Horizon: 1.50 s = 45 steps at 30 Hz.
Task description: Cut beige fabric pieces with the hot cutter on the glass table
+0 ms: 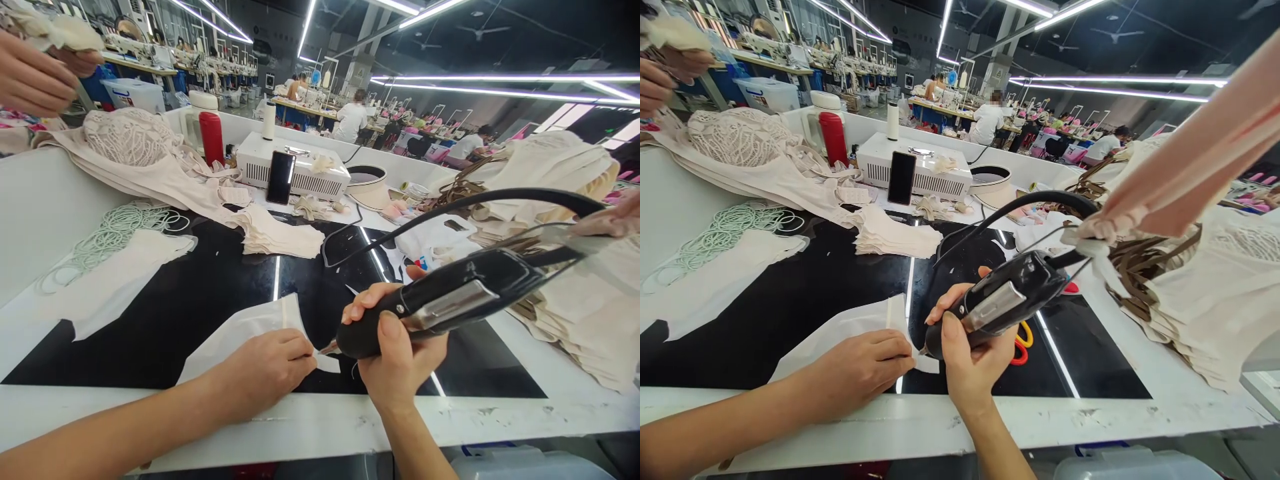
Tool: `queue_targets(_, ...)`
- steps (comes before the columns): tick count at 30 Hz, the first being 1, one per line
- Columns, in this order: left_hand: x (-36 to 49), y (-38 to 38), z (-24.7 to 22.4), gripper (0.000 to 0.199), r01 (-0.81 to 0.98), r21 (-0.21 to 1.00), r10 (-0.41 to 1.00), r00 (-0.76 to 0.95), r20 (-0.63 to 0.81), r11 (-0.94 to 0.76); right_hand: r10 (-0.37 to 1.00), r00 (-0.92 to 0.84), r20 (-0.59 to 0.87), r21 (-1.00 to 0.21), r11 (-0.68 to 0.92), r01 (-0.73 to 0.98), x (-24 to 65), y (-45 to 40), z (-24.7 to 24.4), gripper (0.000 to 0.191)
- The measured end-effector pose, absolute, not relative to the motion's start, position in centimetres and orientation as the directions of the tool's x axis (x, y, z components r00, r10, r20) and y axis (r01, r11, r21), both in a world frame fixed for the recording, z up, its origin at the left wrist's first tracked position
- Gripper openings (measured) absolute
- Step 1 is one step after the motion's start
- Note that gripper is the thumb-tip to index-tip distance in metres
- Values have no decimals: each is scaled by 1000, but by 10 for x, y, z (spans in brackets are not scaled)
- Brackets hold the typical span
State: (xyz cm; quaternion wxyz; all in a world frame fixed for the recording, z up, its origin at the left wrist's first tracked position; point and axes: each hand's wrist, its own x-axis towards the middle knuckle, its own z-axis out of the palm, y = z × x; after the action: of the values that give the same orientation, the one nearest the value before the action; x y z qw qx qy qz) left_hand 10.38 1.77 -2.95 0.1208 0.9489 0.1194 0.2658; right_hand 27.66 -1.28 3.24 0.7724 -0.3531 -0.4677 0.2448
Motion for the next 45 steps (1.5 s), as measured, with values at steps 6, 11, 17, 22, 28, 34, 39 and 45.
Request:
queue_targets(6, 104, 18, -32, 18, 173, 305, 301, 842, 447, -937, 659, 511, 552, -752, 658, -37, 284, -17, 38, 44)
queue_targets(11, 104, 18, -34, 19, 170, 309, 302, 837, 455, -936, 666, 502, 551, -762, 647, -23, 287, -20, 35, 44)
queue_targets(17, 103, 19, -29, 22, 191, 322, 321, 848, 422, -927, 668, 510, 542, -768, 640, -22, 286, -21, 38, 44)
queue_targets(22, 104, 19, -26, 23, 193, 322, 324, 847, 422, -927, 680, 479, 556, -740, 667, -87, 279, -24, 40, 44)
queue_targets(28, 103, 18, -26, 25, 197, 313, 323, 845, 427, -929, 706, 448, 549, -765, 640, -72, 274, -25, 31, 44)
queue_targets(34, 103, 19, -29, 24, 193, 321, 322, 848, 420, -927, 714, 444, 541, -772, 631, -75, 277, -27, 36, 43)
queue_targets(39, 103, 19, -30, 24, 186, 329, 319, 851, 417, -926, 685, 502, 527, -765, 640, -71, 283, -30, 42, 43)
queue_targets(45, 103, 18, -27, 23, 189, 344, 328, 852, 409, -920, 685, 495, 535, -783, 622, -13, 284, -31, 35, 45)
